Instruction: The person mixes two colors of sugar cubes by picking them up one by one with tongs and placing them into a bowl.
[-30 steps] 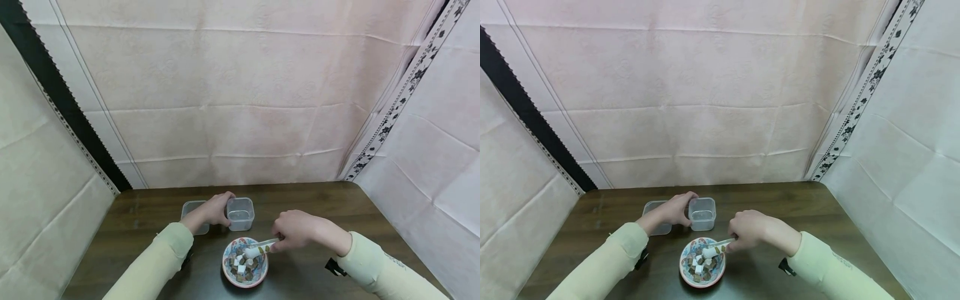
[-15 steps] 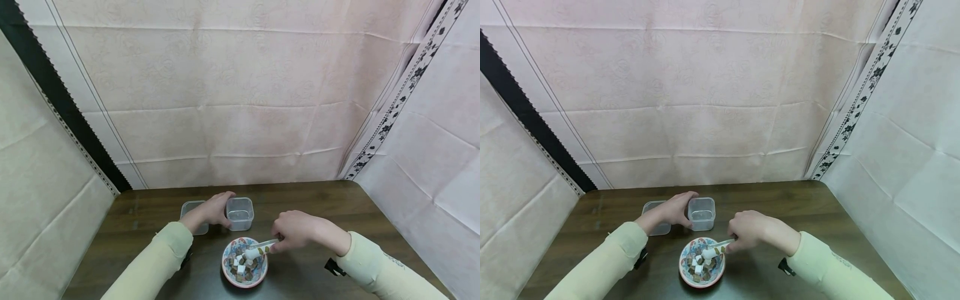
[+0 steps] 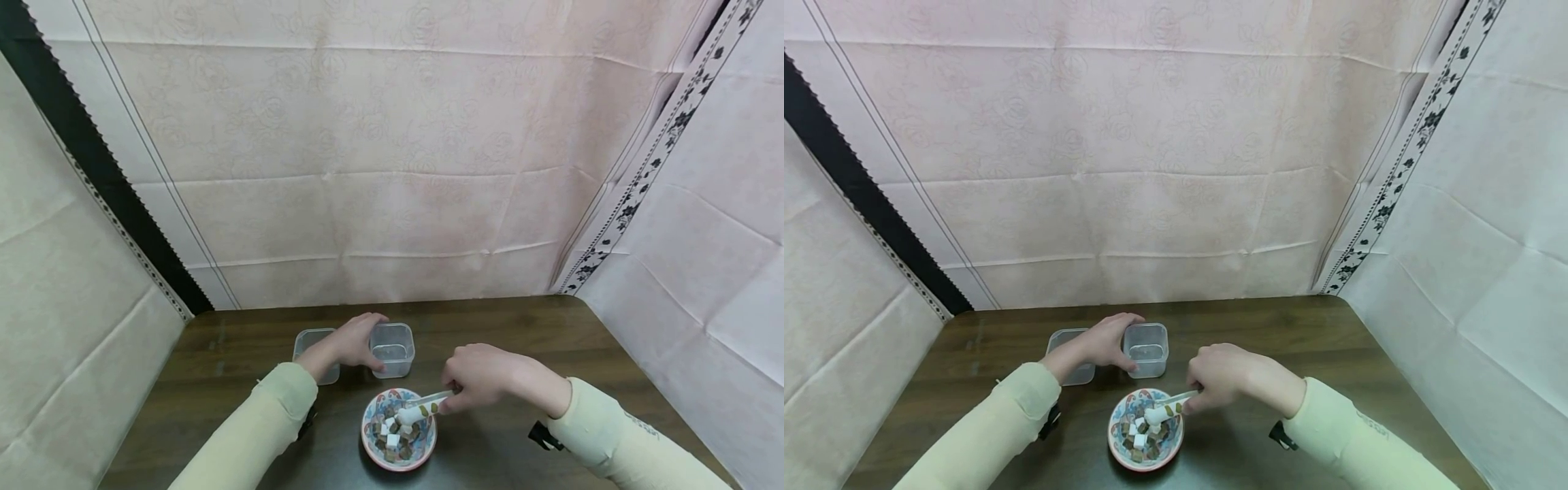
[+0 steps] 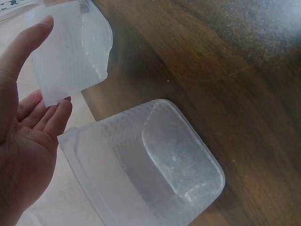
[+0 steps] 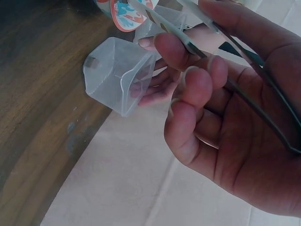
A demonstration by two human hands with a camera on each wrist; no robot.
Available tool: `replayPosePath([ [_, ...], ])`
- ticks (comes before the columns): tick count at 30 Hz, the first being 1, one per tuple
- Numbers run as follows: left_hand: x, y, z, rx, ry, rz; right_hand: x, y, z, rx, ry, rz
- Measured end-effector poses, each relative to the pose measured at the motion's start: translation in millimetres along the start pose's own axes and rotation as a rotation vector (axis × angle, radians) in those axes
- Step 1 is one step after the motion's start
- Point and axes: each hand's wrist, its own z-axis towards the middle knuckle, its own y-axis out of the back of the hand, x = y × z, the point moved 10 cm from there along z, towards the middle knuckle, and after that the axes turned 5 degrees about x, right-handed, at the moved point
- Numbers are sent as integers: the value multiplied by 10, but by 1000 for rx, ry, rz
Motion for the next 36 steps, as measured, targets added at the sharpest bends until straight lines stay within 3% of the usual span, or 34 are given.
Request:
replayPosePath([
  [13,16,45,-45,-32,-21,-6,-53,415,-21,-47,-38,10],
  [22,58,37,-39,-36,-24,-12,-239,703,241,-59,-87,-49],
  [31,-1,29,-40,-39,-58,-36,-385,710,590,50,-228,-52],
  [36,-25,20,-24,-38,-79,-22,-428,640,757,116,-262,-103],
])
